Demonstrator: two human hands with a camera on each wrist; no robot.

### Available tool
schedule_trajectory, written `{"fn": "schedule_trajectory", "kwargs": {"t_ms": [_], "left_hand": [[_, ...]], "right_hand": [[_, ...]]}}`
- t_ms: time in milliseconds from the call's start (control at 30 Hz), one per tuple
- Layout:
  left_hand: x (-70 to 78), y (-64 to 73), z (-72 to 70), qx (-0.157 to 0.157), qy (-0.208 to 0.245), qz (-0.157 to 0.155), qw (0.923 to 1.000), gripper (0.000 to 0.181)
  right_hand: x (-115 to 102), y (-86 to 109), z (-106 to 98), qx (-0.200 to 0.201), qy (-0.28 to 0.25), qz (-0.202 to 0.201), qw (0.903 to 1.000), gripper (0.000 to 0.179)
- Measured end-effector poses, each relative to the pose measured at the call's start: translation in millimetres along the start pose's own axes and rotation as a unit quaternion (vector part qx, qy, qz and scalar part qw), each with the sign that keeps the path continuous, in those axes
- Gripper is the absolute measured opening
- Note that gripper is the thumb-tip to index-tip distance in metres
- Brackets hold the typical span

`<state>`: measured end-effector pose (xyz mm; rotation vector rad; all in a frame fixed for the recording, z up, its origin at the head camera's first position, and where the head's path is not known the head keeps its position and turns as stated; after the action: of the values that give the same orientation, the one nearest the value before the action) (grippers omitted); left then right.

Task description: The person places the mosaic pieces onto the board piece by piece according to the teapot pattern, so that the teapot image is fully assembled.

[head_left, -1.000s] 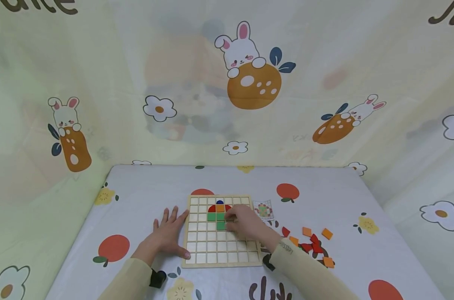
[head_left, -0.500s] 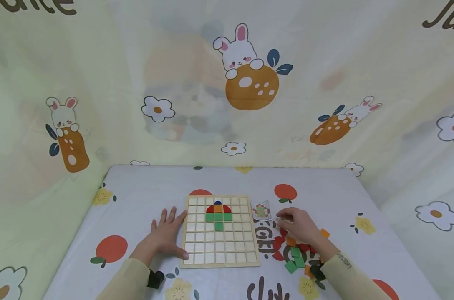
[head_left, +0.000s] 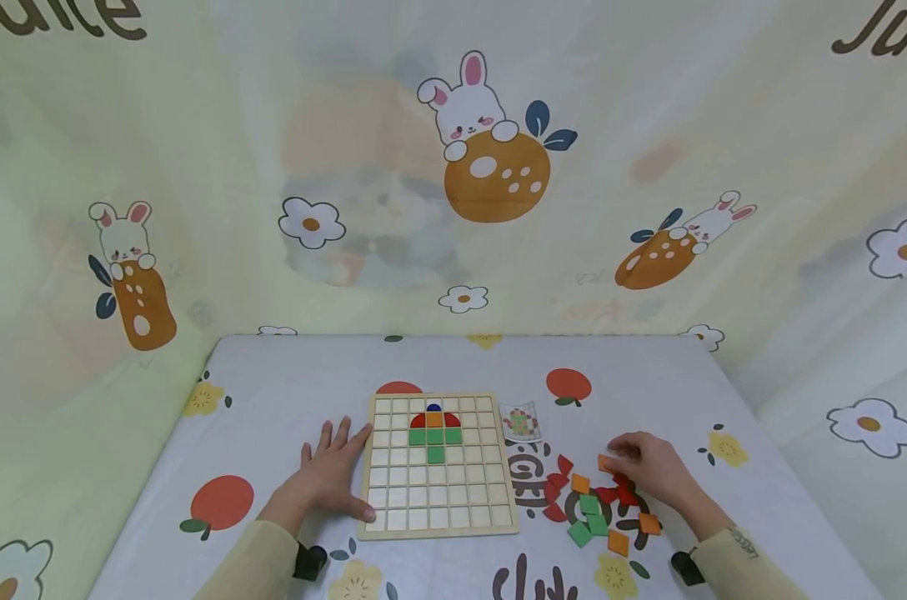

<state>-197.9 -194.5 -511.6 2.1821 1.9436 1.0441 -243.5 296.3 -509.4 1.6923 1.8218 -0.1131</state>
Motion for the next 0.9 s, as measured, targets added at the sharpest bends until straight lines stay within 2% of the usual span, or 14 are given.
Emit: {"fn": "schedule_trajectory", "kwargs": {"t_ms": [467, 900], "left_hand": [[2.1, 2.0, -1.5, -0.002, 0.002, -0.004, 1.0000, 0.130], [1.1, 3.2, -1.4, 0.000, 0.001, -0.002, 1.0000, 0.130]], "right_hand": [[1.9, 1.4, 1.1, -0.016, 0.037, -0.009, 0.9991, 0.035], [3.2, -0.7, 0.6, -0.019, 0.027, -0.006, 0.9994, 0.031]]}}
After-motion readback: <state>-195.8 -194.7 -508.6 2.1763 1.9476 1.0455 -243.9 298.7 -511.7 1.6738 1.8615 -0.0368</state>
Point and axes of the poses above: each hand's wrist, its own y-axis away from the middle knuckle, its own z-axis out of the palm, x = y × z, the point moved 2 cm from there along -y, towards the middle knuckle, and after that the axes turned 10 degrees about -x, right-handed, at the moved point
